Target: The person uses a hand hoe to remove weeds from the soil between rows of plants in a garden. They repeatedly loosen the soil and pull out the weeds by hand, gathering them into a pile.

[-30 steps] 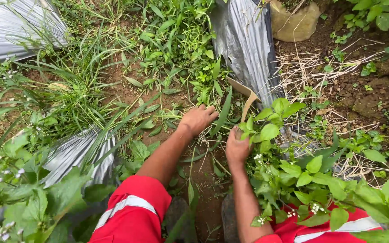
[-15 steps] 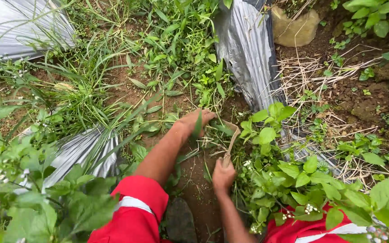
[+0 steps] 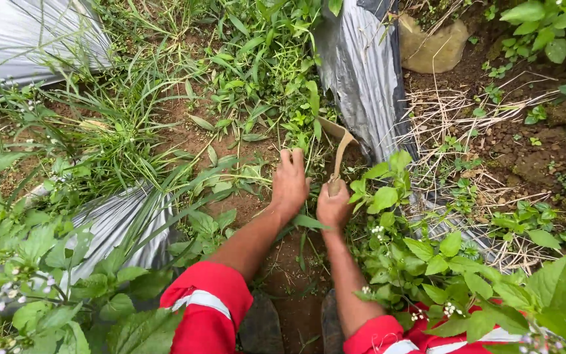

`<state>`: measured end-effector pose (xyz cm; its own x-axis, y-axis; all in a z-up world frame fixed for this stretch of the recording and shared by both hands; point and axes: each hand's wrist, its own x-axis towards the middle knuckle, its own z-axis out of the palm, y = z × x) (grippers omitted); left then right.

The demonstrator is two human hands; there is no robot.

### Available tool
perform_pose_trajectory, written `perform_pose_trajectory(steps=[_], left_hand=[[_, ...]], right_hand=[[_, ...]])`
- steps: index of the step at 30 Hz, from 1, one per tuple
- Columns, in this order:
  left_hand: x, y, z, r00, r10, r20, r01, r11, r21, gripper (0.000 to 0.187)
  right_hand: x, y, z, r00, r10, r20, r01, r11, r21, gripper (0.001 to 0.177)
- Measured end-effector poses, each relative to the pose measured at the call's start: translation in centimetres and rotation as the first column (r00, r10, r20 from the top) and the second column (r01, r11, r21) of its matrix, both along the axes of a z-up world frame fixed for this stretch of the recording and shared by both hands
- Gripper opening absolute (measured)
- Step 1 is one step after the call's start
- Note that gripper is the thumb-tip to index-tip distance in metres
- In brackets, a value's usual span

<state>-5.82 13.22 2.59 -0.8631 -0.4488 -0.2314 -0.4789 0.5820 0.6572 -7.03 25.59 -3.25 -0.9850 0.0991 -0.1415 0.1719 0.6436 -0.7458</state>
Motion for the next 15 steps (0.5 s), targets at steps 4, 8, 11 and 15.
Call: perform_pose_trajectory(steps=[4,8,11,15], left_hand=[[1.1,0.2,-1.7,0.993,0.004,-0.117,-0.013,0.997,-0.080,0.064],[0.9,-0.8,0.9,0.992,-0.030,0.126,0.042,0.994,-0.100,0.093],[-0.6,-0.4,-4.5,0.925,-0.124,0.360,0.183,0.973,-0.137,0.083],[-1.7,0.3,-11.7,0.912,-0.219,0.347,0.294,0.939,-0.178,0.046]], right_hand=[[5.3,3.0,-5.2,0.989,-0.111,0.102,0.111,0.994,0.001,0.019],[9.5,6.5,-8.7,0.957,-0.177,0.230,0.195,0.979,-0.057,0.013],[8.7,4.3,-2.3,0.961,-0.194,0.195,0.210,0.976,-0.063,0.016],[4.3,2.5,-1.4,0.980,-0.198,0.017,0.199,0.976,-0.084,0.014]])
